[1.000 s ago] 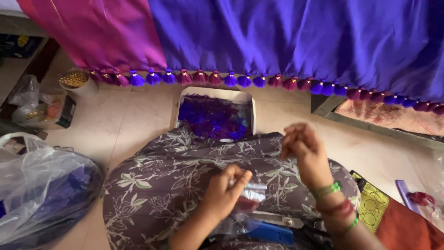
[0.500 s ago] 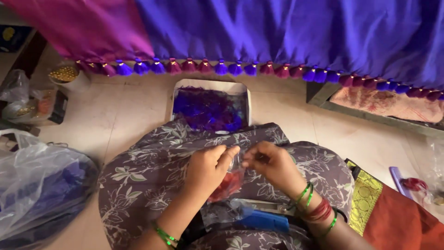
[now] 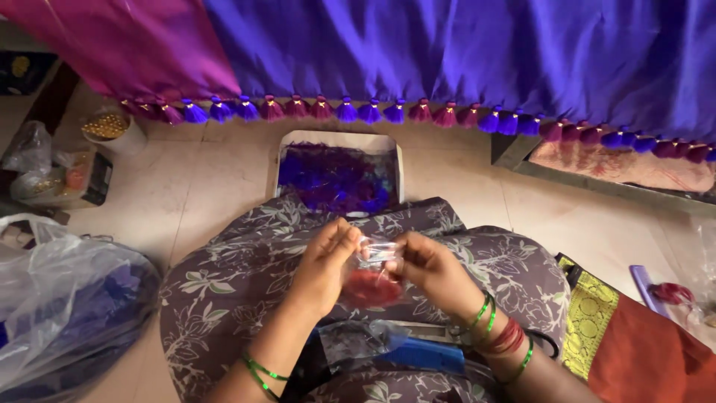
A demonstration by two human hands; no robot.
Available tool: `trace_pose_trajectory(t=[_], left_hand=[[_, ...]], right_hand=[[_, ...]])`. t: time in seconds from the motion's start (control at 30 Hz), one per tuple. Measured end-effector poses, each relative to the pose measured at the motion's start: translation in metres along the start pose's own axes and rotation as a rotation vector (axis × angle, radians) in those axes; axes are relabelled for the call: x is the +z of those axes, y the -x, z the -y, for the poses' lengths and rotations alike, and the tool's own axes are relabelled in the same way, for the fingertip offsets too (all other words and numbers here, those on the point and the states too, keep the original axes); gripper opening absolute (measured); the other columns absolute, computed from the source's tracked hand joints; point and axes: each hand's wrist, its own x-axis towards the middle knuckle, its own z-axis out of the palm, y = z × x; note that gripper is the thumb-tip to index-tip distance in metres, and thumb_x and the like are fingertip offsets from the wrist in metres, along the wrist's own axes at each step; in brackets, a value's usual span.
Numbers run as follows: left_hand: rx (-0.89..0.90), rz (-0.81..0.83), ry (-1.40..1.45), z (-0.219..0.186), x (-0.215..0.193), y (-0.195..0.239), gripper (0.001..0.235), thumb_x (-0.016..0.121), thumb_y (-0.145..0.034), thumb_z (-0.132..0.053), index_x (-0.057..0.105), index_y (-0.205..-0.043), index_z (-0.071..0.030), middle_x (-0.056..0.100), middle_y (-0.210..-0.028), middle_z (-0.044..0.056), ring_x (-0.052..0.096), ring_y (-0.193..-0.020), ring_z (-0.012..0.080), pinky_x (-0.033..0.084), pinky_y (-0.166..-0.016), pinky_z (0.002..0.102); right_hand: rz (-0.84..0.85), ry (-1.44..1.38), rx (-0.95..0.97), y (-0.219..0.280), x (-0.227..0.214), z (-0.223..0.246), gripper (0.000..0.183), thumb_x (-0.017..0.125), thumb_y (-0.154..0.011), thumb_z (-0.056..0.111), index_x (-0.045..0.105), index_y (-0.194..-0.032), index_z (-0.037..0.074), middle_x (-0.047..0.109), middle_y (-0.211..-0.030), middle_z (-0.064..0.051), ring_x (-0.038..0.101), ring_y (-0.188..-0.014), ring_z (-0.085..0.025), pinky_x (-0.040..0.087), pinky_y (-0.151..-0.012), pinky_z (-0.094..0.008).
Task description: The person sits on the floor and squeezes glue from a small bottle along the tassel trim of a purple and red garment, then picks up a packaged red net fabric, unwraps it, and combs through the net with a blue comb to separate the fibers.
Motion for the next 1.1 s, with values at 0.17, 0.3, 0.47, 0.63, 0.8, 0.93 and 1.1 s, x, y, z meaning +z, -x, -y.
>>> trace_pose_trajectory(t=[0.17,0.3,0.47,0.63,0.8,0.93,1.1], left_hand=[[0.035,0.146,-0.472,-0.013,0.000,0.007,0.039,0.055,-0.111,-0.030,0.066,-0.084,-0.003,0.057,-0.081,0.006,0.056,-0.077,0.0149,0.044,-0.072,0.031],[-0.088,0.143,-0.712,-0.029,0.007,0.000,0.050,0.043,-0.110,-0.031,0.079,-0.085,-0.008,0.070,-0.067,0.003,0.065,-0.066,0.0127,0.050,-0.069,0.029],[-0.329,0.242,-0.763,-0.034,0.024,0.002,0.023,0.061,-0.096,-0.022,0.075,-0.109,-0.010,0.073,-0.071,0.005,0.072,-0.063,0.0091,0.054,-0.059,0.030],[-0.296,0.238,-0.859,0.001,0.005,0.006,0.032,0.058,-0.097,-0.017,0.078,-0.121,-0.022,0.075,-0.068,0.001,0.067,-0.059,0.0071,0.053,-0.058,0.026],[-0.427,0.149,-0.849,-0.021,0.017,0.011,0.039,0.056,-0.099,-0.019,0.072,-0.131,-0.033,0.072,-0.065,0.004,0.055,-0.054,0.0090,0.048,-0.054,0.028],[-0.321,0.159,-0.813,0.006,0.003,0.011,0.030,0.059,-0.098,-0.018,0.075,-0.123,-0.024,0.074,-0.066,0.004,0.067,-0.057,0.0061,0.053,-0.055,0.025],[-0.306,0.298,-0.890,0.005,0.007,0.013,0.024,0.063,-0.095,-0.014,0.081,-0.112,-0.016,0.080,-0.077,-0.002,0.068,-0.059,0.0055,0.053,-0.056,0.024]], right_hand=[[-0.185,-0.290,0.003,-0.008,-0.010,0.015,0.014,0.067,-0.098,0.006,0.065,-0.110,-0.001,0.070,-0.090,-0.002,0.064,-0.079,-0.008,0.054,-0.074,-0.022],[-0.237,0.020,0.019,-0.003,-0.016,0.037,0.024,0.071,-0.095,0.006,0.066,-0.118,0.006,0.064,-0.076,-0.002,0.056,-0.068,-0.008,0.047,-0.061,-0.022],[-0.222,0.379,0.011,0.004,-0.016,0.047,0.034,0.073,-0.091,0.009,0.067,-0.124,0.007,0.072,-0.079,-0.001,0.064,-0.075,-0.005,0.055,-0.068,-0.022],[-0.128,0.536,0.065,0.013,-0.034,0.034,0.039,0.072,-0.090,0.012,0.066,-0.128,0.011,0.077,-0.095,-0.004,0.073,-0.085,-0.014,0.062,-0.075,-0.027],[0.085,0.730,-0.132,0.037,-0.045,0.020,0.034,0.082,-0.080,0.014,0.070,-0.111,0.007,0.068,-0.136,-0.009,0.077,-0.100,-0.024,0.063,-0.084,-0.033],[-0.066,0.528,0.018,0.047,-0.046,0.002,0.026,0.075,-0.083,0.006,0.067,-0.107,0.003,0.071,-0.132,-0.002,0.078,-0.099,-0.017,0.065,-0.083,-0.030],[-0.259,0.147,0.036,0.033,-0.040,0.011,0.040,0.067,-0.090,-0.002,0.061,-0.129,0.005,0.070,-0.092,-0.006,0.068,-0.086,-0.012,0.058,-0.077,-0.026]])
